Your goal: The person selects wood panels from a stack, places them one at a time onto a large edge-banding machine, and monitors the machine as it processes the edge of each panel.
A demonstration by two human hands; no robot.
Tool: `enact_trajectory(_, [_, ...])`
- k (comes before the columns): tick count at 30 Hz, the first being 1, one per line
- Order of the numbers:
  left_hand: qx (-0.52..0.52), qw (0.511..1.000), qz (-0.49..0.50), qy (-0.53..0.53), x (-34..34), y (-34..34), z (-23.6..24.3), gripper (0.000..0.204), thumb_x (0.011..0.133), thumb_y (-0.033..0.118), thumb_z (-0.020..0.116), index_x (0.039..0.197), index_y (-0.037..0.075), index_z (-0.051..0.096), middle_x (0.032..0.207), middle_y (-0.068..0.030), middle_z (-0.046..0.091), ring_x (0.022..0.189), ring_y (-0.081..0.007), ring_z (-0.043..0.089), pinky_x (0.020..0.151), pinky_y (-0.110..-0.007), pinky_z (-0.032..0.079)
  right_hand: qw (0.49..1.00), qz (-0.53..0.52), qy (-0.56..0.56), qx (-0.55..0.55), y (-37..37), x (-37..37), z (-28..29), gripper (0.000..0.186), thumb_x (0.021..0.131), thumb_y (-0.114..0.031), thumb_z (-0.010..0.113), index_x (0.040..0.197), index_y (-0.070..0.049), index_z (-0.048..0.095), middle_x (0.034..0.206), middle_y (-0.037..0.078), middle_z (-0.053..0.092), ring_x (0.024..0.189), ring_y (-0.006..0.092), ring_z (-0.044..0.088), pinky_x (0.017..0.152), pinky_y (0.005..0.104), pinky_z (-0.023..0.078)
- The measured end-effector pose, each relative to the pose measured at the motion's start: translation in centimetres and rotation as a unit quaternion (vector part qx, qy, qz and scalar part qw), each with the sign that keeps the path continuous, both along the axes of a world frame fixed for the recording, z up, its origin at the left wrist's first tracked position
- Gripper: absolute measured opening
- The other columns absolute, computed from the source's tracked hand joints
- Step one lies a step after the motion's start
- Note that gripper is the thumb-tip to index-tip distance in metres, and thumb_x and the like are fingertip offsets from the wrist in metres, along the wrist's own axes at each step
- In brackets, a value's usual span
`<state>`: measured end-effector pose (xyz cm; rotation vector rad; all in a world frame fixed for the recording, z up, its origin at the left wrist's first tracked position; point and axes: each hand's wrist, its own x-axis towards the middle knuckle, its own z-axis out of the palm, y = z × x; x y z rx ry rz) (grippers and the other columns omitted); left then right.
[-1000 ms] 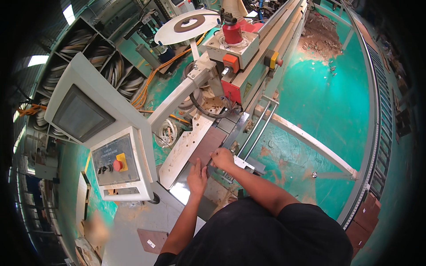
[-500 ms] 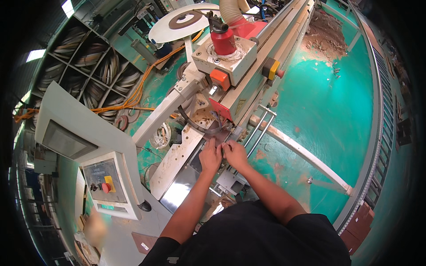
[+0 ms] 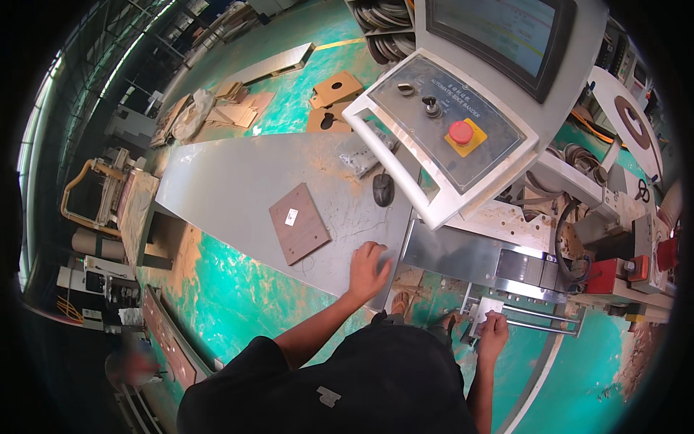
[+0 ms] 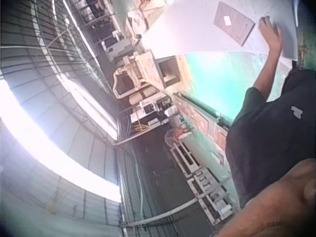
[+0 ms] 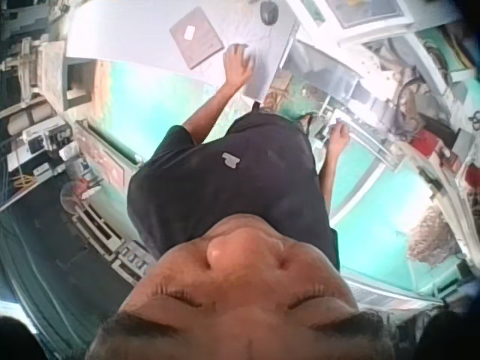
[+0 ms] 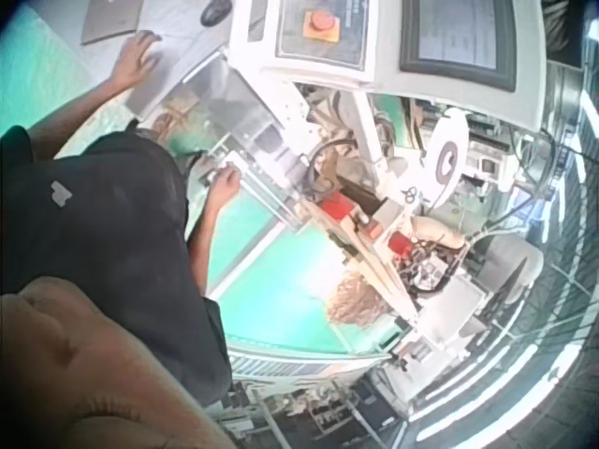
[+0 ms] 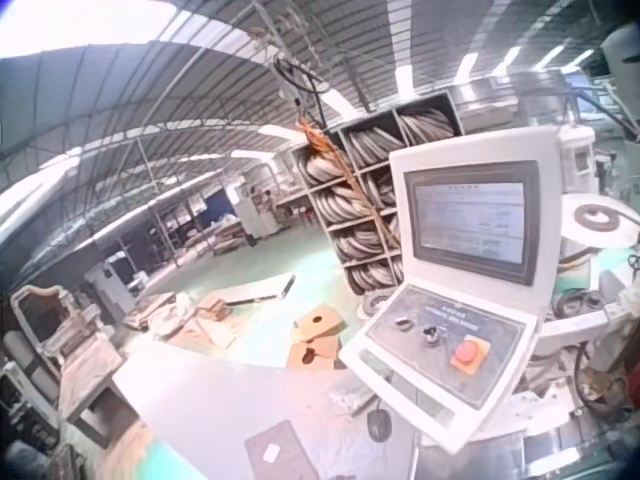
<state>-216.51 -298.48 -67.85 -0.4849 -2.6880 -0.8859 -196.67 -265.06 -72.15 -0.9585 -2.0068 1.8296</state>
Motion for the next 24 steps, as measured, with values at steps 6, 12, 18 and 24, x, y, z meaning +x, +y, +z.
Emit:
enact_trajectory(6, [-0.117,0.897,0.425,0.032,-7.1,-27.0,-6.0,0.086,0.088,0.039,0.08,0.154,0.001,0.041,0.152,-0.0258,0.046,0.14,-0.0428,0.046,0.113,-0.057,0.036,0.994,0.104,-0.028,0.028,-7.6,-7.5,4.4,0.025,0.107,-0.024,0.062,0.095,-0.003,0.065,0.069,-0.001,0.059,0.061,0.0066,0.052,0.058,0.0249,0.043])
enact_trajectory(12, [-0.153,0.95,0.258,-0.087,-15.3,-35.3,-5.6,0.094,0.083,0.049,0.082,0.155,0.001,0.044,0.156,-0.0222,0.045,0.142,-0.0382,0.044,0.117,-0.057,0.032,0.975,0.219,-0.033,0.007,-17.2,-11.0,6.4,0.021,0.106,-0.022,0.063,0.102,-0.002,0.068,0.073,0.002,0.065,0.065,0.0087,0.058,0.062,0.0263,0.048])
enact_trajectory(18, [-0.093,0.981,0.168,-0.018,-13.9,-31.8,-6.7,0.082,0.082,0.05,0.085,0.139,-0.003,0.059,0.131,-0.0211,0.059,0.117,-0.0365,0.057,0.103,-0.05,0.044,0.949,0.305,-0.082,-0.011,-20.8,-7.7,4.3,0.021,0.104,-0.021,0.064,0.101,-0.001,0.07,0.08,0.005,0.073,0.071,0.0108,0.068,0.066,0.0269,0.053])
enact_trajectory(24, [-0.023,0.989,0.131,-0.06,-3.6,-21.4,-4.1,0.082,0.079,0.049,0.087,0.134,-0.005,0.056,0.125,-0.0221,0.055,0.118,-0.0402,0.051,0.106,-0.051,0.038,0.922,0.328,-0.207,-0.016,-21.4,-5.7,2.2,0.048,0.103,-0.045,0.067,0.113,0.002,0.071,0.095,0.01,0.075,0.081,0.0166,0.072,0.074,0.0318,0.057])
